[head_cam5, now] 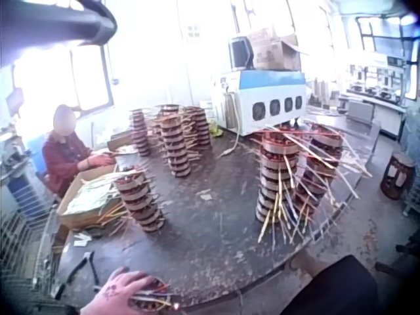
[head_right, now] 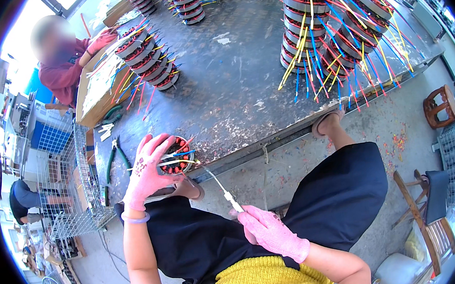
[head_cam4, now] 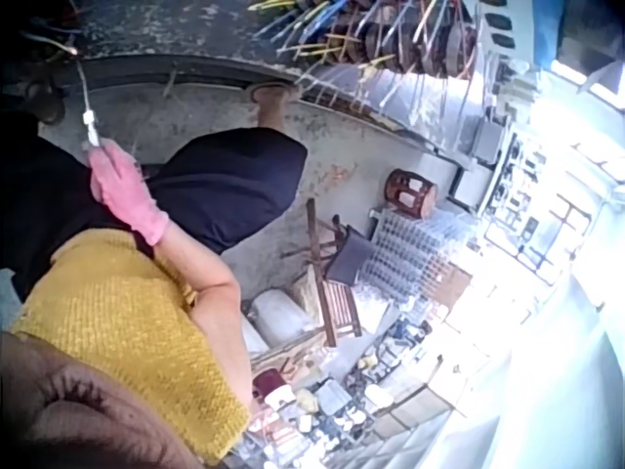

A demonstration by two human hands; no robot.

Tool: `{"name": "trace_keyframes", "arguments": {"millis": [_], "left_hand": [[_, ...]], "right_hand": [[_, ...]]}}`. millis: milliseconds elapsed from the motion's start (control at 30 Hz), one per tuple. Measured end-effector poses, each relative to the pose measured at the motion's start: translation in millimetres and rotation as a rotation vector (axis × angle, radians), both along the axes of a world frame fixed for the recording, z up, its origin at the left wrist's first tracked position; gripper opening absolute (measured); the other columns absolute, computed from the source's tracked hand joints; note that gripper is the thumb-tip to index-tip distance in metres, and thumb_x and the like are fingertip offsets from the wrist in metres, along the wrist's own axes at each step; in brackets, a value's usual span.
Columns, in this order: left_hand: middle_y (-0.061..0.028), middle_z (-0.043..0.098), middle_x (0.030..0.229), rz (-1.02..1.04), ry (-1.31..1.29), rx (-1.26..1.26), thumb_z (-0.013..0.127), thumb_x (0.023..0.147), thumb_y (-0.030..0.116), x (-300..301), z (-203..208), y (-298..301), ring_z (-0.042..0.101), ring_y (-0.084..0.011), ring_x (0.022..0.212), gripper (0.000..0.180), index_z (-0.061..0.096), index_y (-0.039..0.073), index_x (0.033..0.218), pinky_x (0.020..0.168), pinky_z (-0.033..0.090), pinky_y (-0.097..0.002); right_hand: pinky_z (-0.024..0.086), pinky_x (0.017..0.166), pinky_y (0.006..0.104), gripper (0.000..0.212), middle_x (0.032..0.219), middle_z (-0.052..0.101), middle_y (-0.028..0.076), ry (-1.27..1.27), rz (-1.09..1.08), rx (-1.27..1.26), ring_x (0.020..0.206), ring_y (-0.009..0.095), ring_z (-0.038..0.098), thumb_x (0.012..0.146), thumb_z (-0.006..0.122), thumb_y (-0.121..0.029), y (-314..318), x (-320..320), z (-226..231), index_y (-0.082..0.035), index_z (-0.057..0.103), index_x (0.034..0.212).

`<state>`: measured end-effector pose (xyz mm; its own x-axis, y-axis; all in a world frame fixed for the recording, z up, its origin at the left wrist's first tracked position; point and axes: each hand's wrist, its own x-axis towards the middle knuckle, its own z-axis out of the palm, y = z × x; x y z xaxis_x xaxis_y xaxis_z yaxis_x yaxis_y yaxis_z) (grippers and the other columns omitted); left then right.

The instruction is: The person uses a soldering iron to connect wires on a motor stator. They hold the stator with one gloved hand and apply the heated tip to various wire ends while rotating the component on the table.

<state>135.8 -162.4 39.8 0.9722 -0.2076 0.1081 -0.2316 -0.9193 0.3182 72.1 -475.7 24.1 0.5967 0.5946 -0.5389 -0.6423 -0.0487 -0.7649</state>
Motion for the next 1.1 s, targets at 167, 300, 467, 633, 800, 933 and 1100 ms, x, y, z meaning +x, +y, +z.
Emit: {"name": "trace_keyframes", "arguments": {"millis": [167,300,467,633,800,933,1100], "left_hand": [[-0.0125,0.052,0.137,-0.004,-0.001,0.017,0.089,0.056,0.028,-0.6,-0.9,2.0,0.041,-0.0393,0.133,0.087,0.056,0.012,0.135,0.117,0.028,-0.049],[-0.0123,0.053,0.137,-0.003,0.0,0.026,0.089,0.056,0.029,-0.2,-1.4,1.5,0.041,-0.0392,0.133,0.088,0.056,0.012,0.135,0.117,0.028,-0.0489],[-0.0122,0.053,0.136,-0.011,0.002,0.016,0.089,0.056,0.03,0.3,0.4,1.0,0.042,-0.0383,0.133,0.088,0.056,0.012,0.135,0.117,0.027,-0.0488],[-0.0121,0.053,0.136,-0.011,0.001,0.01,0.089,0.056,0.03,0.9,-0.3,0.9,0.042,-0.0378,0.133,0.088,0.056,0.012,0.135,0.117,0.028,-0.0487],[-0.0119,0.053,0.136,-0.01,0.0,0.022,0.089,0.056,0.03,0.6,-2.0,2.7,0.042,-0.0378,0.133,0.088,0.056,0.012,0.135,0.117,0.027,-0.0486],[-0.0118,0.053,0.136,-0.013,0.0,0.03,0.089,0.057,0.029,0.5,-0.4,1.3,0.042,-0.0379,0.133,0.087,0.055,0.013,0.136,0.117,0.028,-0.0487],[-0.012,0.053,0.136,-0.014,-0.003,0.028,0.089,0.057,0.03,0.6,-1.4,1.6,0.042,-0.0379,0.133,0.087,0.055,0.012,0.135,0.117,0.028,-0.0489]], "right_hand": [[0.036,0.055,0.0226,0.037,0.066,0.043,-0.002,-0.052,0.048,-0.048,0.058,0.005,0.042,0.105,0.044,-0.029,-0.7,3.6,5.9,-0.004,0.06,0.127],[0.036,0.055,0.0224,0.037,0.065,0.043,-0.002,-0.075,0.05,-0.046,0.058,0.005,0.042,0.105,0.044,-0.029,-2.0,3.1,5.2,-0.004,0.06,0.127],[0.037,0.055,0.0227,0.036,0.065,0.043,-0.002,-0.087,0.055,-0.052,0.057,0.005,0.043,0.105,0.045,-0.028,-1.2,4.2,5.8,-0.004,0.06,0.126],[0.037,0.055,0.023,0.035,0.065,0.043,-0.002,-0.023,0.022,-0.055,0.057,0.005,0.043,0.105,0.045,-0.027,-0.8,1.8,2.2,-0.003,0.06,0.125],[0.037,0.056,0.0233,0.035,0.066,0.044,-0.002,-0.062,0.049,-0.062,0.058,0.005,0.043,0.105,0.045,-0.027,-0.9,3.5,6.1,-0.003,0.06,0.124],[0.037,0.055,0.0231,0.035,0.065,0.043,-0.002,-0.1,0.052,-0.05,0.057,0.005,0.043,0.105,0.045,-0.028,-1.7,4.6,7.5,-0.004,0.06,0.124],[0.036,0.055,0.0225,0.035,0.064,0.043,-0.002,-0.1,0.047,-0.046,0.056,0.005,0.043,0.105,0.044,-0.03,-1.7,3.8,6.0,-0.004,0.06,0.125]]}}
